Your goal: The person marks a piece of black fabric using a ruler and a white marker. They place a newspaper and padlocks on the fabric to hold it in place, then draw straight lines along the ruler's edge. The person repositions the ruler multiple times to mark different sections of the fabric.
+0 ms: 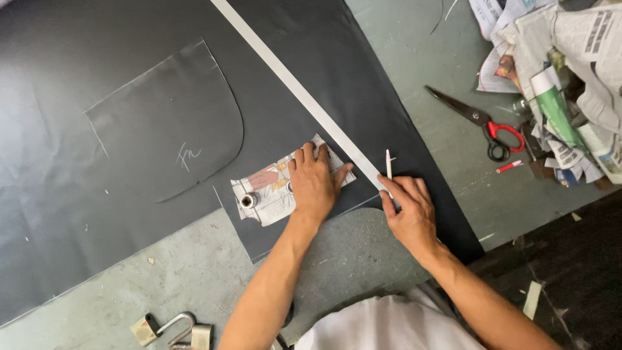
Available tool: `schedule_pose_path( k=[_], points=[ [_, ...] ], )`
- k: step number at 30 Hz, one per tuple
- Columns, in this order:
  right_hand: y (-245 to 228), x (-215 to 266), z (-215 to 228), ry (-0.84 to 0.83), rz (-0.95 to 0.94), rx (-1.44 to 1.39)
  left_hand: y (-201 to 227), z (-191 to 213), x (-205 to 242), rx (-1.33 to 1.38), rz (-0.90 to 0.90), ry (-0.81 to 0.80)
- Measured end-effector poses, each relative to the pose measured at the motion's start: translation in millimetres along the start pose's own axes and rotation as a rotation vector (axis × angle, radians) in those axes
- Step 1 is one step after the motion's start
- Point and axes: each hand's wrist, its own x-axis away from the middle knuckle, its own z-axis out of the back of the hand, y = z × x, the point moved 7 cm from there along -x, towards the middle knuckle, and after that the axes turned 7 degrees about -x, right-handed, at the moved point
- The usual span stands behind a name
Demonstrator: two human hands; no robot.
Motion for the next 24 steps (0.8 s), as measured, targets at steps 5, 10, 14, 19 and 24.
schedule_pose_path(
  k=[5,10,14,19,24],
  points=[
    [-5.1,-4.8,4.9,0.037,0.015,0.015,-29.6,2.9,-65.6,-0.026,-0.005,0.179],
    [-8.3,-5.1,6.0,0.012,-0.056,0.007,-47.9,12.6,-111.7,-0.135,-0.080,0.264],
    [4.3,-6.3,-1.5,0.011,-0.064,0.015,-68.3,-11.0,-138.4,-0.144,-0.008,0.039],
    [8.6,2.0,-2.2,-0.021,-0.098,-0.031,-72.7,-24.8,-133.2,-0.182,0.013,-0.032],
    [-1.5,-10.8,4.2,-0.084,-0.133,-0.118,-70.5,-14.1,-136.4,-0.179,0.004,0.027]
  ],
)
